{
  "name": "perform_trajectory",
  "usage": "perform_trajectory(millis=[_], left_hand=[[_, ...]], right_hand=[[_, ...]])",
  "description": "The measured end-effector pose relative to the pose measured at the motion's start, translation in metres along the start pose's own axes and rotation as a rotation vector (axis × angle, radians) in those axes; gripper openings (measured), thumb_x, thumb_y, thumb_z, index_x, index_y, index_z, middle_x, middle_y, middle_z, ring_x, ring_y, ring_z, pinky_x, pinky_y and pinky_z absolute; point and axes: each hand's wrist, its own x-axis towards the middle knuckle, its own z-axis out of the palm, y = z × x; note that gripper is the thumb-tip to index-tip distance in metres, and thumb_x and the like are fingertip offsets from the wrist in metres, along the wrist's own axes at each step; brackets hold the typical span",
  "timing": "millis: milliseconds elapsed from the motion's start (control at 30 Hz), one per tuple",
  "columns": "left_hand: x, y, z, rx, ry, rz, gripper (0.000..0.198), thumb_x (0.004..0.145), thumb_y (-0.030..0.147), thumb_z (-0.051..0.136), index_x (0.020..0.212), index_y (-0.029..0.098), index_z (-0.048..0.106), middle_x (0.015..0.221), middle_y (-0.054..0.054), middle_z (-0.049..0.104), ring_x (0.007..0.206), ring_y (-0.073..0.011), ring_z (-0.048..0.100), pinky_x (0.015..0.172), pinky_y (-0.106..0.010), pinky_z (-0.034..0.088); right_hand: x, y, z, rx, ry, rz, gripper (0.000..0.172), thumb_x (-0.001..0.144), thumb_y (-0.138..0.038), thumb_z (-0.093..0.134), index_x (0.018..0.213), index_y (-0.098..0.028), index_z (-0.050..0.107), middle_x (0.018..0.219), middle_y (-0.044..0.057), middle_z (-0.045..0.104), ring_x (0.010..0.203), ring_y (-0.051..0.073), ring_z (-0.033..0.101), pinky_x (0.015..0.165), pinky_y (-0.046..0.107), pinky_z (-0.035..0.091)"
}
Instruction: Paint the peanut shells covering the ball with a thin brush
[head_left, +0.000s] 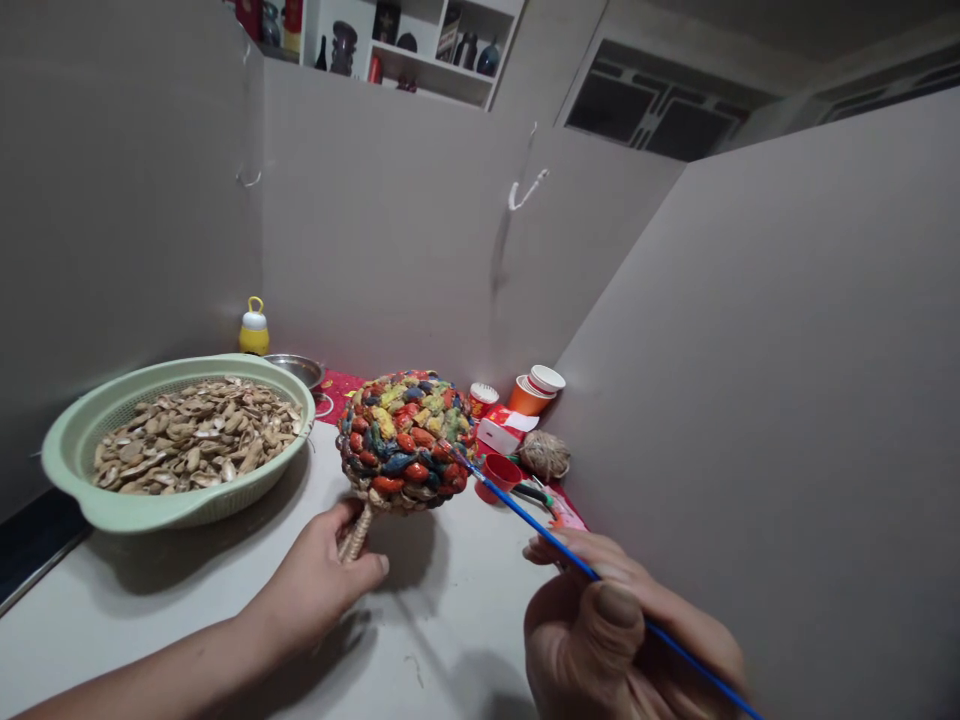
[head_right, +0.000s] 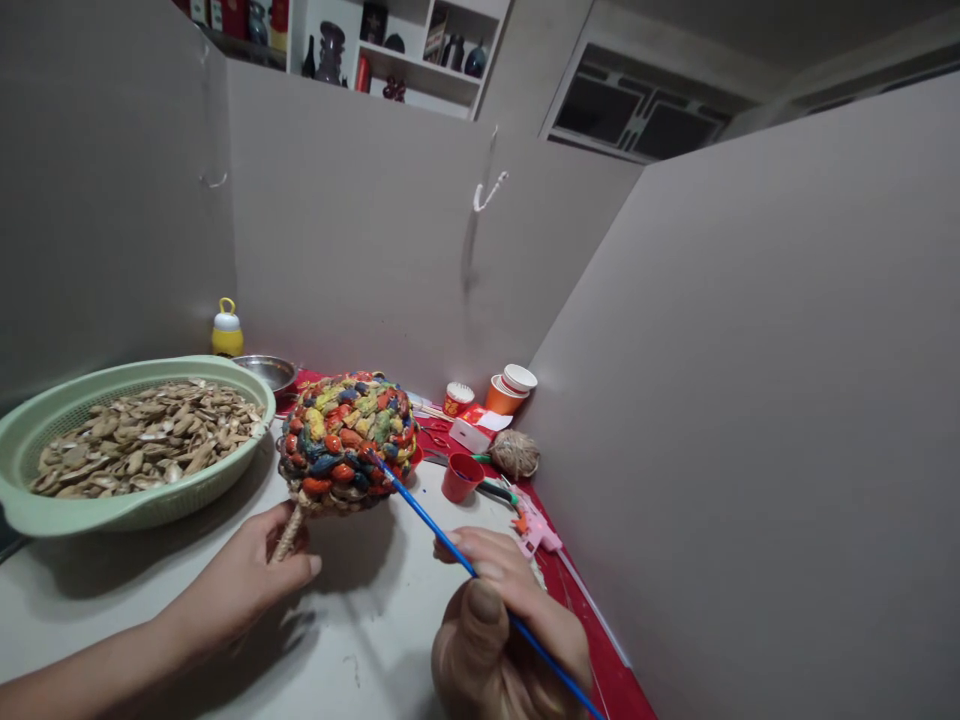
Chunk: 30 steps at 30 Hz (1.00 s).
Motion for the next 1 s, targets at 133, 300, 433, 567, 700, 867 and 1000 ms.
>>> perform_trajectory(millis=[133,300,433,567,700,867,1000], left_hand=[[0.0,0.0,0.001,0.025,0.021,0.024,0.023,0.067,0.02,0.063,0.09,0.019,0.059,0.066,0.008,0.041,0.069,-0.0153,0.04,0.065,-0.028,0.036],[-0.002,0.003,0.002,0.04,0.023,0.029,0.021,0.068,0.02,0.062,0.089,0.019,0.059,0.066,0.008,0.04,0.071,-0.017,0.045,0.067,-0.029,0.038],[-0.004,0.005,0.0,0.04,0.046,0.054,0.02,0.07,0.02,0.062,0.09,0.019,0.06,0.068,0.007,0.044,0.072,-0.0175,0.048,0.071,-0.029,0.041],[-0.005,0.007,-0.001,0.044,0.085,0.076,0.022,0.069,0.019,0.061,0.091,0.019,0.063,0.067,0.006,0.045,0.074,-0.0188,0.052,0.075,-0.03,0.045],[-0.002,0.008,-0.001,0.027,0.12,0.087,0.019,0.068,0.018,0.062,0.087,0.019,0.064,0.063,0.006,0.046,0.082,-0.023,0.06,0.082,-0.032,0.049],[0.0,0.01,0.0,0.001,0.147,0.099,0.035,0.066,0.02,0.064,0.1,0.016,0.067,0.08,-0.002,0.066,0.093,-0.0264,0.066,0.089,-0.034,0.052],[-0.001,0.014,0.0,-0.017,0.171,0.088,0.043,0.062,0.023,0.065,0.103,0.015,0.069,0.083,-0.004,0.07,0.093,-0.0276,0.067,0.092,-0.036,0.053]], right_hand=[[-0.003,-0.001,-0.002,-0.009,-0.046,0.015,0.011,0.09,-0.005,0.069,0.099,-0.01,0.066,0.085,0.002,0.075,0.072,0.016,0.075,0.059,0.034,0.064],[-0.001,-0.005,0.001,-0.024,-0.072,0.052,0.008,0.091,-0.007,0.069,0.098,-0.011,0.066,0.085,0.002,0.075,0.072,0.015,0.075,0.063,0.034,0.065],[-0.002,-0.005,0.002,-0.061,-0.068,0.076,0.01,0.09,-0.004,0.069,0.096,-0.011,0.067,0.087,0.001,0.076,0.071,0.014,0.075,0.065,0.032,0.065],[-0.004,-0.003,0.0,-0.093,-0.039,0.081,0.018,0.086,0.002,0.069,0.098,-0.011,0.068,0.089,0.001,0.077,0.07,0.015,0.076,0.063,0.033,0.064],[-0.001,-0.005,-0.002,-0.109,-0.053,0.075,0.019,0.085,0.004,0.068,0.096,-0.012,0.068,0.087,0.0,0.077,0.068,0.014,0.075,0.062,0.032,0.064],[0.001,-0.009,-0.002,-0.135,-0.027,0.052,0.014,0.087,-0.001,0.071,0.097,-0.011,0.07,0.086,0.002,0.076,0.072,0.016,0.076,0.065,0.034,0.065],[-0.001,-0.01,-0.006,-0.121,-0.132,0.074,0.017,0.087,0.0,0.069,0.1,-0.012,0.072,0.09,0.004,0.077,0.079,0.018,0.077,0.072,0.038,0.066]])
